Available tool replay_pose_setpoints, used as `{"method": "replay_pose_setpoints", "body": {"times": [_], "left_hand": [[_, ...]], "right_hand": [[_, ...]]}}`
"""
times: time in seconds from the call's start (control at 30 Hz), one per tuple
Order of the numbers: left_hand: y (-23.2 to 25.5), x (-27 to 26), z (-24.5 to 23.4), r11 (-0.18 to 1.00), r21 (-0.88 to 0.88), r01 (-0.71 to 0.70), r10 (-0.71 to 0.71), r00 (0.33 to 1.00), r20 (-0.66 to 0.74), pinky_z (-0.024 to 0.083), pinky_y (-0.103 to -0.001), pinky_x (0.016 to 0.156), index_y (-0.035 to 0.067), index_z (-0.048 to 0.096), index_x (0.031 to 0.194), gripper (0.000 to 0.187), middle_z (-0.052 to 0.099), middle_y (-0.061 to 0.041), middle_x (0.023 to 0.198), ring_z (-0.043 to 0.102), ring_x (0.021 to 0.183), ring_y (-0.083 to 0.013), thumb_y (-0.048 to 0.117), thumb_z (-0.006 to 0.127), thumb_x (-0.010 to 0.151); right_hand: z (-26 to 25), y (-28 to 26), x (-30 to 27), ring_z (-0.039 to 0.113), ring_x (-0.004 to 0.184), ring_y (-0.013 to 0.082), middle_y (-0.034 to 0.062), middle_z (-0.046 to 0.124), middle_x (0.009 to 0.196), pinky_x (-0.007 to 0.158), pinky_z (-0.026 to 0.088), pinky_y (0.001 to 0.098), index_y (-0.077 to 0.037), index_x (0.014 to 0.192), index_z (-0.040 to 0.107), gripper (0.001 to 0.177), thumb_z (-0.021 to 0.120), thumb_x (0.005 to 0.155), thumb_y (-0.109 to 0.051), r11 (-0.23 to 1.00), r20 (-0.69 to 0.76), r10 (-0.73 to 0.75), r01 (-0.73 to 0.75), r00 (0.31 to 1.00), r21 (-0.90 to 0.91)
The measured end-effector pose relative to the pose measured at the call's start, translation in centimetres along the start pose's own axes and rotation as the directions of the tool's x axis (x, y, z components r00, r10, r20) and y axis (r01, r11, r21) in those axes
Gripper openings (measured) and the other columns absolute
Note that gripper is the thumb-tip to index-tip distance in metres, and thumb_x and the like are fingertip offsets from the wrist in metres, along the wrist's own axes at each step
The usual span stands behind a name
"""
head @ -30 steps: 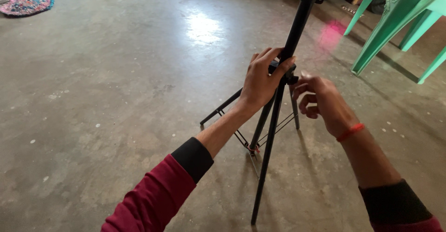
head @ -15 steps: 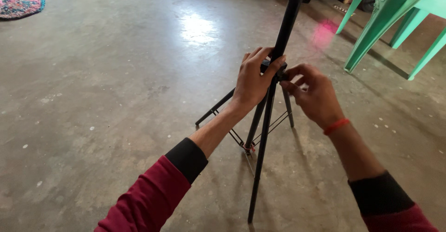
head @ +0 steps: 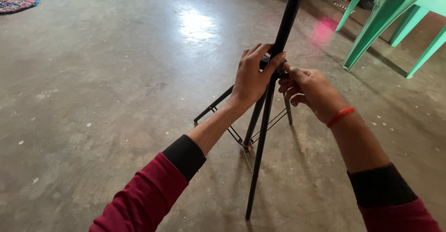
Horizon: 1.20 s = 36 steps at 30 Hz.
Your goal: The person assembles a black tripod stand by extending its legs and tightening the locking mechanisms. They then extend the central vertical pole and secure it at a desired height. Finally, they attach a mounting head to the top of the pole.
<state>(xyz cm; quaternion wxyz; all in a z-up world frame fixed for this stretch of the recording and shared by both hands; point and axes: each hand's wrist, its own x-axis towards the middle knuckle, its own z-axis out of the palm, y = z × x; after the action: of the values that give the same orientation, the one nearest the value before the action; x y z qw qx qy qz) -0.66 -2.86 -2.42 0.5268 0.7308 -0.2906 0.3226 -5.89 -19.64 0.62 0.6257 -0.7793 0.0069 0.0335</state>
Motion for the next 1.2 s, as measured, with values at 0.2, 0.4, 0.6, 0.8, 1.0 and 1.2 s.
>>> {"method": "replay_pose_setpoints", "body": {"times": [0.2,0.4,0.6,0.8,1.0,1.2], "left_hand": [[-0.4,-0.1,-0.6,0.999,-0.030,0.022,-0.021,0.999,0.028,0.052,-0.040,0.091,0.010,0.073,0.114,0.026,0.073,-0.004,0.102,0.062,0.098,-0.0242,0.032,0.068,0.100],[-0.7,0.0,-0.2,1.000,-0.031,-0.001,0.001,1.000,0.018,0.051,-0.040,0.091,0.010,0.073,0.114,0.027,0.073,-0.005,0.103,0.063,0.100,-0.0246,0.032,0.068,0.100],[-0.8,0.0,0.1,1.000,-0.009,-0.017,0.017,1.000,-0.004,0.051,-0.041,0.092,0.009,0.074,0.113,0.027,0.073,-0.006,0.105,0.063,0.103,-0.0260,0.032,0.069,0.100],[-0.7,-0.1,-0.5,0.999,-0.037,0.034,-0.034,0.999,0.021,0.052,-0.040,0.090,0.009,0.073,0.114,0.027,0.073,-0.006,0.105,0.063,0.101,-0.0254,0.031,0.069,0.099],[-0.7,-0.2,-0.6,0.999,-0.048,-0.015,0.016,1.000,0.014,0.051,-0.040,0.094,0.008,0.072,0.118,0.028,0.072,-0.007,0.106,0.063,0.103,-0.0250,0.029,0.070,0.099],[-1.3,-1.0,-0.8,0.997,-0.075,0.027,-0.024,0.999,0.030,0.049,-0.041,0.095,0.006,0.074,0.114,0.028,0.069,-0.010,0.112,0.062,0.109,-0.0267,0.027,0.074,0.096]], "right_hand": [[0.3,-0.5,-1.1,0.065,0.088,0.0136,0.0073,0.071,0.101,0.071,0.053,0.0287,0.000,0.112,0.066,0.027,0.070,0.093,-0.018,0.879,0.051,-0.411,0.410,0.910,-0.242],[0.4,-1.2,-1.9,0.071,0.096,0.0132,0.0065,0.068,0.111,0.080,0.062,0.0296,-0.002,0.124,0.056,0.039,0.070,0.090,-0.017,0.943,0.013,-0.301,0.299,0.954,-0.143],[0.8,-0.4,-0.9,0.067,0.085,0.0190,0.0179,0.072,0.104,0.072,0.055,0.0313,0.003,0.118,0.062,0.030,0.070,0.097,-0.017,0.974,-0.114,-0.212,0.199,0.971,-0.112],[0.8,-0.3,-1.0,0.066,0.103,0.0164,0.0112,0.067,0.112,0.085,0.057,0.0291,0.003,0.117,0.060,0.033,0.074,0.090,-0.010,0.886,0.019,-0.451,0.450,0.892,-0.114],[1.6,-2.1,-1.3,0.065,0.114,0.0214,0.0107,0.065,0.124,0.091,0.058,0.0328,-0.001,0.129,0.056,0.041,0.070,0.098,-0.025,0.856,-0.154,-0.474,0.413,0.867,-0.312],[2.8,-4.3,0.8,0.068,0.114,0.0196,0.0122,0.072,0.118,0.087,0.060,0.0318,0.003,0.126,0.065,0.036,0.066,0.107,-0.028,0.712,-0.062,-0.628,0.540,0.776,-0.450]]}}
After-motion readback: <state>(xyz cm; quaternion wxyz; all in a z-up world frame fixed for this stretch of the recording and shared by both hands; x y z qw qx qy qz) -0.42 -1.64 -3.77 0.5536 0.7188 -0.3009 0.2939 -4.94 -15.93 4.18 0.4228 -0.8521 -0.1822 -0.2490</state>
